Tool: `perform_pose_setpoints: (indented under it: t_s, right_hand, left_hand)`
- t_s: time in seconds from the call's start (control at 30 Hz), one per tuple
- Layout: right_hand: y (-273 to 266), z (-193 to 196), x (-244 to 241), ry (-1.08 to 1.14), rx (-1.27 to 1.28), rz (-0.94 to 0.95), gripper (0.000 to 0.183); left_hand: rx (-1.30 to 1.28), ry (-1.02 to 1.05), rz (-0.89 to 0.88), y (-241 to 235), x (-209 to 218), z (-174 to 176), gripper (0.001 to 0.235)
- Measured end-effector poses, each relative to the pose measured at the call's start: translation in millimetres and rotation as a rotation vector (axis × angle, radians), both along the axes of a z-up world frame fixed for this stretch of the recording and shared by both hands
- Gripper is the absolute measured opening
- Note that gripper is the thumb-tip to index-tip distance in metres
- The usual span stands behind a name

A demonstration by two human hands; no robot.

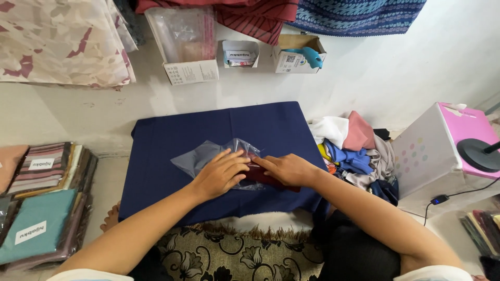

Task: The person folds a maroon piece of fabric, places it into a clear plastic bag, and seals it. They then pick up a blue piece of fabric, unfold it, and use a lint roller to clean the surface before folding it.

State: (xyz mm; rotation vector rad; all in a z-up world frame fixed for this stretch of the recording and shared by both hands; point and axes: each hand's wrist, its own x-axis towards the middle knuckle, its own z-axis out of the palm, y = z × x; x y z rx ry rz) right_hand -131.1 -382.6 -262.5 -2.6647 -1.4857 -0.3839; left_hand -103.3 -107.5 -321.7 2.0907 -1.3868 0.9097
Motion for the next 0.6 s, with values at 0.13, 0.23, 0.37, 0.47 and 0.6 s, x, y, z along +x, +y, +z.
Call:
perform_pose_setpoints:
  t_s: [0.13,0.23,0.37,0.47,0.6]
  right_hand:
    - [1,2,0,0.016,0.067,-0.023,0.049]
    - [-6,-10,9,-0.013,0.134,-0.124,0.051]
    - [-13,-16,17,0.018,0.193,-0.234,0.051]
    - [-15,-20,20,0.016,0.209,-0.288,0.051]
    - [-10,-12,14,0.122,0.273,-0.334,0.051]
  left_hand:
    - [-0.057,-0.001,0.089,0,2,-3,0.028]
    - [-0.231,0.123,0.315,-5,-1,-7,0.025]
    - [-0.615,0.756,0.707,-21,3,-39,0.048]
    - [-0.813,1.089,0.778,-26,2,-51,0.064]
    - [-1.026,1.641,0.341,-31,-27,7,0.089]
